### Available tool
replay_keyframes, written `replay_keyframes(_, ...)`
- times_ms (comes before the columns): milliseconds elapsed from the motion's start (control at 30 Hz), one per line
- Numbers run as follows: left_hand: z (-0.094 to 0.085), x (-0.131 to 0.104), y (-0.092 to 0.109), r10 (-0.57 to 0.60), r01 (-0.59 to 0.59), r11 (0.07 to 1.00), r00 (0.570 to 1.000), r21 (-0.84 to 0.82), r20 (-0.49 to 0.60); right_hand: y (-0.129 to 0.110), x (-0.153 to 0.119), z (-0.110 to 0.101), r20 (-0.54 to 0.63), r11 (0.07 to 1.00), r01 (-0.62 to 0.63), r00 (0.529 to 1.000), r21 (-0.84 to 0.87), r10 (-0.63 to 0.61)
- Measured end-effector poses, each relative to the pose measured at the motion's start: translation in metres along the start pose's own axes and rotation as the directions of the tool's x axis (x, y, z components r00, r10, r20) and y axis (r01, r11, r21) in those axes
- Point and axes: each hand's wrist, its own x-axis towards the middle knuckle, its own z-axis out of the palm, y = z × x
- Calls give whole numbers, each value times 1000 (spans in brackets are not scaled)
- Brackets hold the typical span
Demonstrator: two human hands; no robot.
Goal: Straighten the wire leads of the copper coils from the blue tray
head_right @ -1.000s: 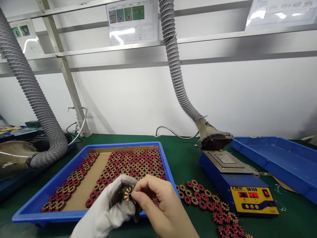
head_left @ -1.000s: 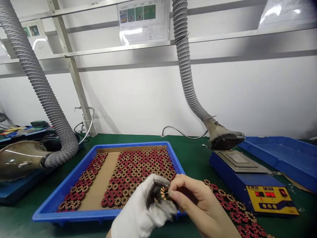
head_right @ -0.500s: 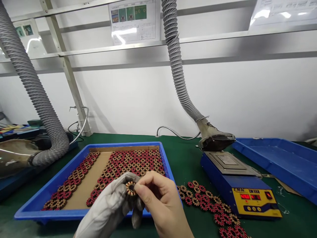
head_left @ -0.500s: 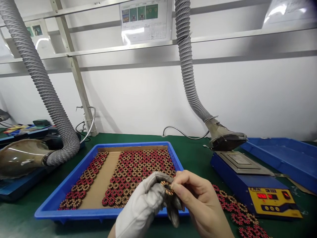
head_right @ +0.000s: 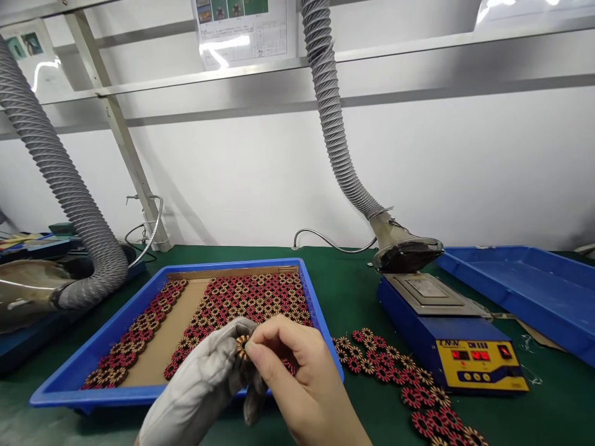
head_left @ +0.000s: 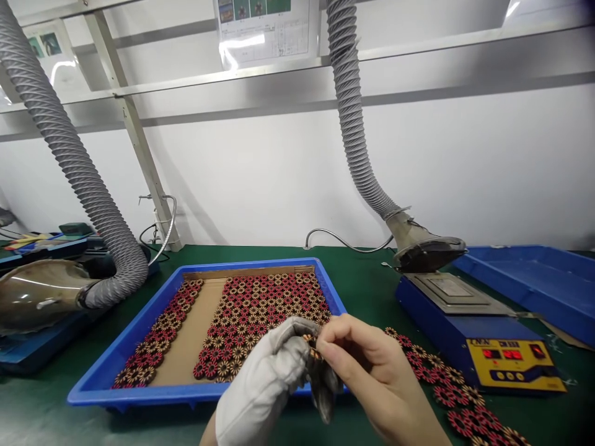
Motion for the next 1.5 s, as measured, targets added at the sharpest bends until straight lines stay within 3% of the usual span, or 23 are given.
replay_keyframes(233, -5, 0, -12, -23, 26, 990, 999, -140, 25, 1, 0, -1, 47, 993, -68, 997, 95, 64)
replay_keyframes(433, 8, 0, -8, -4, 19, 978, 997, -210, 74, 2, -1, -1, 30, 1000, -22, 999, 7, 22)
replay_keyframes(633, 13, 1, -3, 39, -13, 945, 997, -327, 73, 2, 0, -1, 63, 995, -51, 997, 86, 46)
replay_keyframes(767, 10, 0, -4, 38, -10, 963, 994, -270, 99, 3, 1, -2, 27, 1000, 9, 1000, -19, -9)
replay_keyframes(900, 9, 1, -3, -3, 21, 980, 996, -196, 92, 3, 2, 1, 35, 996, -30, 999, 87, 27)
replay_keyframes(1167, 10, 2, -3, 15, 0, 975, 998, -220, 64, 2, 2, 0, 30, 1000, -1, 1000, 21, 1)
replay_keyframes(1367, 8, 2, -5, 28, -12, 950, 999, -311, 45, -2, 3, 3, -34, 990, -81, 996, 119, 85)
replay_keyframes(1500, 9, 3, -5, 41, -13, 932, 997, -363, 70, 0, 4, 2, 10, 994, -64, 998, 85, 63)
